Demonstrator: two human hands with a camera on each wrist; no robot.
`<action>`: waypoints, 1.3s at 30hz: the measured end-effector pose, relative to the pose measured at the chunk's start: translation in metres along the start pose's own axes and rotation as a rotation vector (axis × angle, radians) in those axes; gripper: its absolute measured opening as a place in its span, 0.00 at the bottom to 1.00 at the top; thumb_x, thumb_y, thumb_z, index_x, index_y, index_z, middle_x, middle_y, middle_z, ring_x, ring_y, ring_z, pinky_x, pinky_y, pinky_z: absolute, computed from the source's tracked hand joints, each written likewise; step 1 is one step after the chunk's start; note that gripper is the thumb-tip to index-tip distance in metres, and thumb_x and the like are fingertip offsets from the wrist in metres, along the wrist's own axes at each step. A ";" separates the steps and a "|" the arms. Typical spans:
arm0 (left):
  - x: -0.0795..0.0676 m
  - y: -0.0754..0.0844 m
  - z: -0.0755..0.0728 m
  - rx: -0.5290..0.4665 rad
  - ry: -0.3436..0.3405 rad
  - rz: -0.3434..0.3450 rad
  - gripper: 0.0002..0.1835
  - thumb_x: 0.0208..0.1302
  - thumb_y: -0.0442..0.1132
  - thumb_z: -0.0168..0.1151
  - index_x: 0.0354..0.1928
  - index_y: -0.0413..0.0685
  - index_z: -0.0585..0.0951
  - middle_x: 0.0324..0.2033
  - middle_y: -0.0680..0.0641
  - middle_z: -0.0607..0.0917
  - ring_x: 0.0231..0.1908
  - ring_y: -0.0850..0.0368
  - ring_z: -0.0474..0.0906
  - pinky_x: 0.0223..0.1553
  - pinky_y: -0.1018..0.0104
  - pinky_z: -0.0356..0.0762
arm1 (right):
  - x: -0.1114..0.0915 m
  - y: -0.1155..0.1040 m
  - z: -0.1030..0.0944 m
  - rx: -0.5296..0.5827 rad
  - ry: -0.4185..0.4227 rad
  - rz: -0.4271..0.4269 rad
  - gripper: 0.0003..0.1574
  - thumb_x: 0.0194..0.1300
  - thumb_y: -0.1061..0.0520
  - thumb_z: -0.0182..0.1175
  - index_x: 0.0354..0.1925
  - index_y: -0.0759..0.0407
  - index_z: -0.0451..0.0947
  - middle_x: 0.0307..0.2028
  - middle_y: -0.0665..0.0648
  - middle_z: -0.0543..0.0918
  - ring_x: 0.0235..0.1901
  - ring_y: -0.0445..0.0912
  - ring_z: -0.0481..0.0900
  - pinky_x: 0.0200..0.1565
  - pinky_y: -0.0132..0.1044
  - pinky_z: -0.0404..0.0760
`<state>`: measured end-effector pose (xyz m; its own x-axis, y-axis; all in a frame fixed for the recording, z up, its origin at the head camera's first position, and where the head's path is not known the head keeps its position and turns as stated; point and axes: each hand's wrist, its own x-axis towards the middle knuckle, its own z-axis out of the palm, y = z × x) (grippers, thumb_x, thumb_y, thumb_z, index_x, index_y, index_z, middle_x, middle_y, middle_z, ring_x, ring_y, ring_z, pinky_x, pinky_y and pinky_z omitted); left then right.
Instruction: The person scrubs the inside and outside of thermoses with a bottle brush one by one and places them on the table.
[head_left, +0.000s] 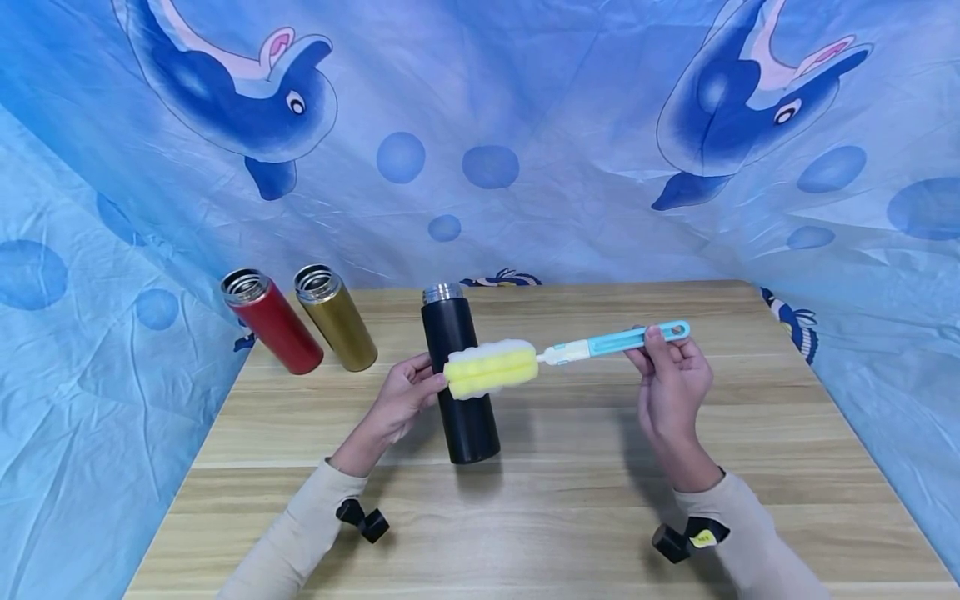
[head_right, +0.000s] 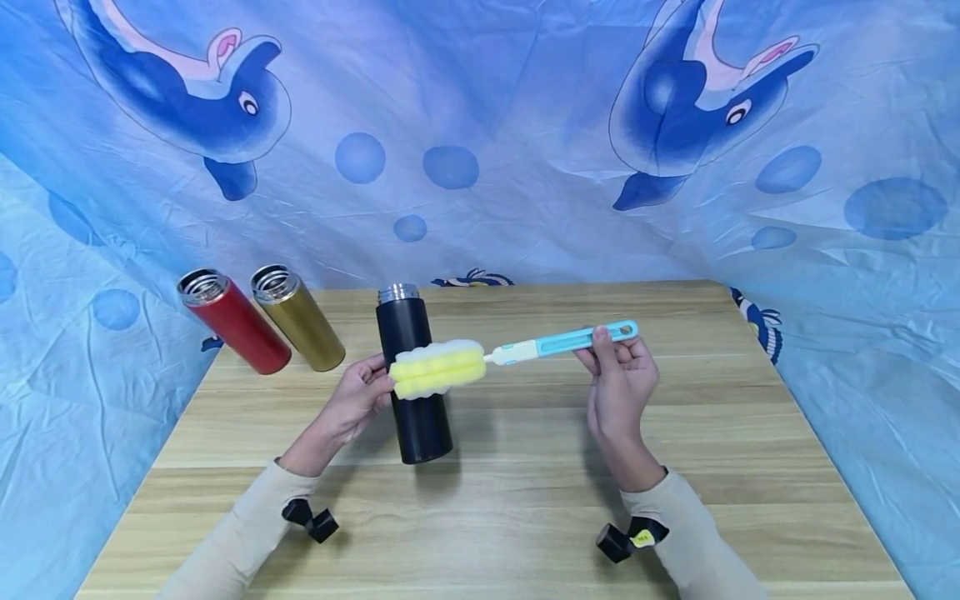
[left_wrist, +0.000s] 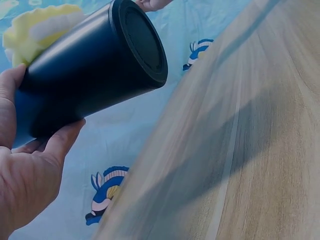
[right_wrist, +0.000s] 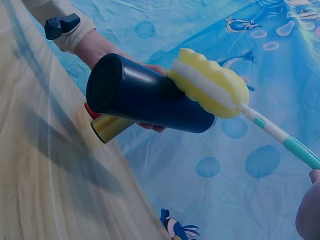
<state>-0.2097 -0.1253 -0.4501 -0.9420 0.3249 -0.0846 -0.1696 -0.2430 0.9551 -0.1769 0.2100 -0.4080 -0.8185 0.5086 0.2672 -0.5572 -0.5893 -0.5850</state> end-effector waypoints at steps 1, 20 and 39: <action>0.000 0.000 0.000 0.006 -0.001 -0.005 0.31 0.64 0.27 0.60 0.68 0.23 0.65 0.44 0.48 0.86 0.40 0.60 0.85 0.43 0.72 0.85 | 0.001 0.000 0.001 -0.001 0.002 -0.003 0.09 0.65 0.73 0.64 0.40 0.80 0.73 0.31 0.68 0.87 0.30 0.51 0.90 0.37 0.34 0.87; -0.002 0.002 0.006 0.164 -0.015 -0.003 0.31 0.60 0.34 0.67 0.63 0.29 0.70 0.40 0.49 0.89 0.40 0.60 0.85 0.44 0.69 0.83 | 0.017 0.004 0.013 0.009 0.019 -0.049 0.10 0.65 0.72 0.65 0.39 0.78 0.73 0.30 0.65 0.84 0.28 0.50 0.89 0.34 0.33 0.87; -0.006 0.002 0.013 0.229 0.037 -0.016 0.32 0.58 0.40 0.67 0.61 0.33 0.66 0.41 0.45 0.84 0.39 0.57 0.82 0.45 0.67 0.81 | 0.022 0.006 0.024 0.054 0.023 -0.074 0.09 0.64 0.73 0.65 0.39 0.77 0.73 0.31 0.66 0.85 0.29 0.50 0.90 0.34 0.34 0.87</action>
<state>-0.2002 -0.1161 -0.4444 -0.9504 0.2924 -0.1062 -0.1180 -0.0229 0.9927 -0.2013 0.2028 -0.3872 -0.7720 0.5657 0.2898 -0.6229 -0.5827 -0.5219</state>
